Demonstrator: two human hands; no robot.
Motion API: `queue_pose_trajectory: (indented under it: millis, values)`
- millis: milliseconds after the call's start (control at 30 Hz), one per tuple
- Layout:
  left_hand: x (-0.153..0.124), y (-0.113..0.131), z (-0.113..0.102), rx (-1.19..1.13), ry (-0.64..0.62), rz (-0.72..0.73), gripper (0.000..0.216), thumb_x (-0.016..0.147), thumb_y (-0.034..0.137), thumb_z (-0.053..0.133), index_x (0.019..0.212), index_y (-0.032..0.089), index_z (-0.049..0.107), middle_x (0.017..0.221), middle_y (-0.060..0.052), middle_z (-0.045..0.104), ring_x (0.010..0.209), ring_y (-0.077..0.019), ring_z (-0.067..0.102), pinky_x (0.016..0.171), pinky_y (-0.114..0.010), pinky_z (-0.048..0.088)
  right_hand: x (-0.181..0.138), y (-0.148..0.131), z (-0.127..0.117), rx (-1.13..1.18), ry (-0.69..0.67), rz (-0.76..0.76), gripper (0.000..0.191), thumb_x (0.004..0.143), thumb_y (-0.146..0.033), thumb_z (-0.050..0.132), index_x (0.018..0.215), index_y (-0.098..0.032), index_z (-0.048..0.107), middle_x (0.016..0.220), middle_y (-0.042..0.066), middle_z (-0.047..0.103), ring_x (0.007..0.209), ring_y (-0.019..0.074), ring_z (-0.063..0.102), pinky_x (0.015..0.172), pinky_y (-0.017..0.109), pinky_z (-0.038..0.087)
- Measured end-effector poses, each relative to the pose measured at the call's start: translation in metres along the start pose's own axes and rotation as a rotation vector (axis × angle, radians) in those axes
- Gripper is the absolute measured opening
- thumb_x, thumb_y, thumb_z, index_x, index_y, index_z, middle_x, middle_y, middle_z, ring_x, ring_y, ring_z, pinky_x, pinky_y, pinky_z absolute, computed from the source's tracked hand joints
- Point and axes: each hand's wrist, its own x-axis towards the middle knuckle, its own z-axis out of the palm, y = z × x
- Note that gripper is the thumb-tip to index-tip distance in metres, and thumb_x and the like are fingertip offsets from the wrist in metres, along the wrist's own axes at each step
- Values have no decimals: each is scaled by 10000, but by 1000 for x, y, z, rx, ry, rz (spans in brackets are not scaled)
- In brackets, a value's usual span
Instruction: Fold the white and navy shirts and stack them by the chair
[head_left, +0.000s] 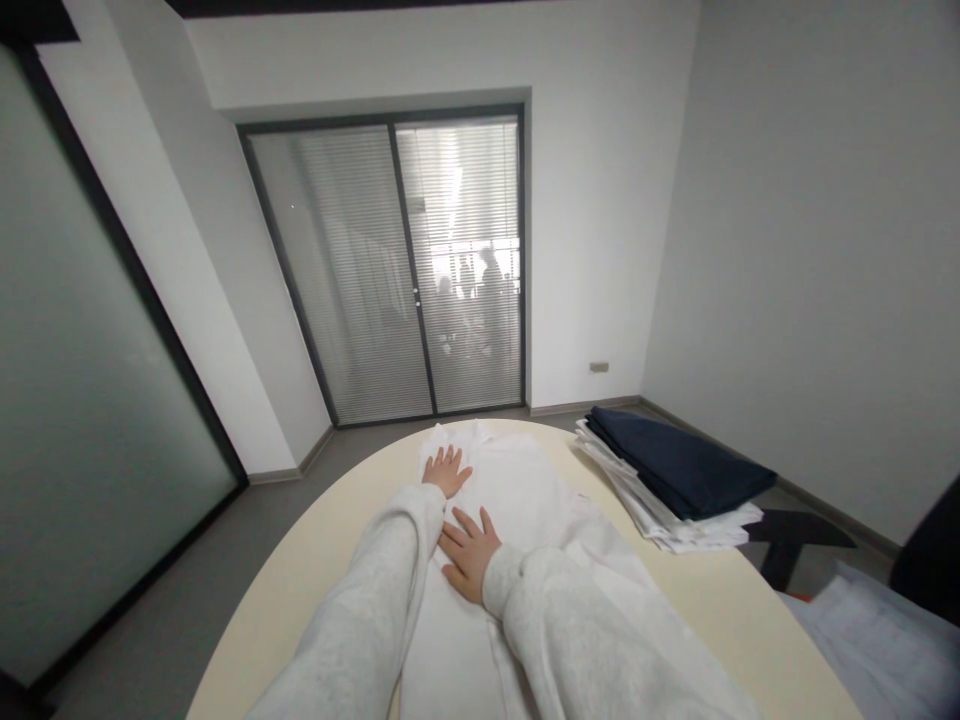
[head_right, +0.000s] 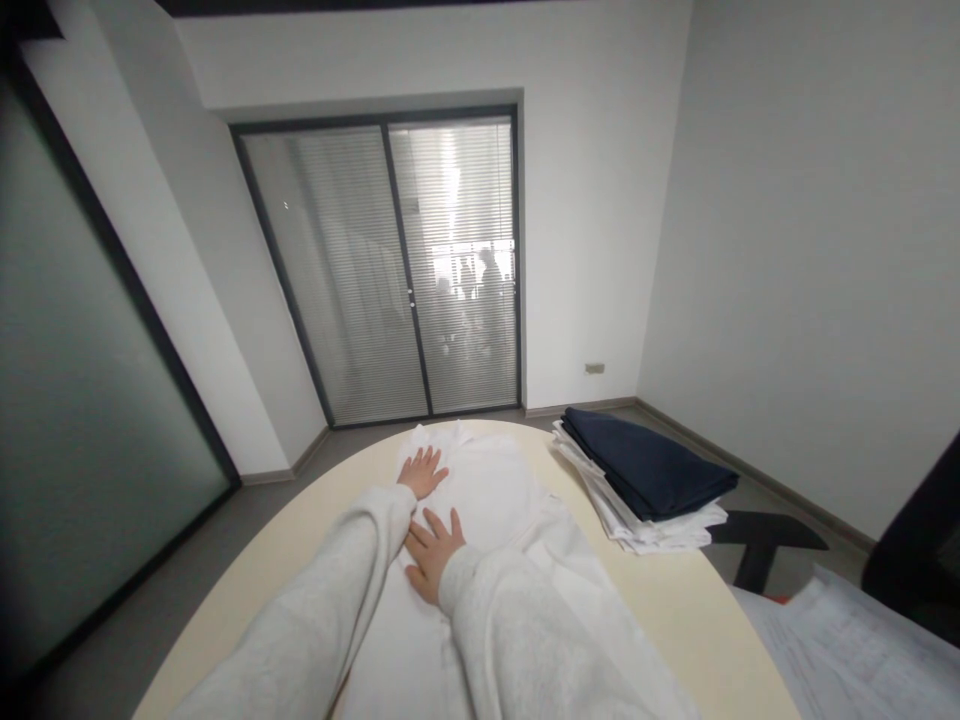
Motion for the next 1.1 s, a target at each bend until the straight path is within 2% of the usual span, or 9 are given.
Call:
queue_pose_trajectory:
  millis: [200,400,567,700,833,933,1100]
  values:
    - [0,-2,-6,12,-20,11,661,831,603,223,1395,258,206,1480,-20,92,1347,-257,34,1056,-481,90,2,0,2,-1,-2,-6,575,847,-436,281,1395,-306,166,1458,-18,199,1327,307,74,985,654,20]
    - [-12,13,-12,26,37,-12,657,829,584,240,1394,249,213,1479,-29,84,1347,-265,-7,1043,-535,-2,0,3,2,5,8,-8,564,846,-448,291,1387,-333,183,1452,-28,221,1328,312,63,988,648,15]
    - [-30,22,-26,-62,-182,-48,763,759,665,282,1393,248,206,1478,-68,42,1336,-324,38,999,-608,72,1,5,2,24,25,-23,565,853,-479,263,1390,-321,186,1454,-23,210,1329,306,70,1002,628,5]
    - [-51,19,-37,-45,-264,-21,714,738,629,361,1351,269,296,1472,-83,107,1332,-336,66,978,-632,84,4,5,2,17,14,-20,573,856,-489,247,1396,-318,159,1454,-13,213,1328,291,91,1009,615,-1]
    - [-66,16,-37,-62,-240,4,621,794,588,300,1339,290,315,1467,-60,158,1332,-319,93,972,-639,101,7,3,2,22,43,-18,565,851,-480,271,1388,-327,186,1444,-18,244,1323,292,110,1017,604,-10]
    - [-72,13,-29,-76,-198,9,594,825,578,248,1346,299,305,1470,-37,149,1337,-302,80,981,-631,96,12,0,2,19,50,0,550,850,-474,277,1378,-332,223,1446,-24,240,1330,295,57,1015,605,-19]
    - [-74,4,-18,-85,-88,-17,519,872,516,208,1345,324,302,1467,12,162,1347,-237,68,1032,-554,73,28,-5,7,10,-2,74,546,847,-467,266,1377,-347,217,1456,-60,197,1330,314,-23,991,633,-61]
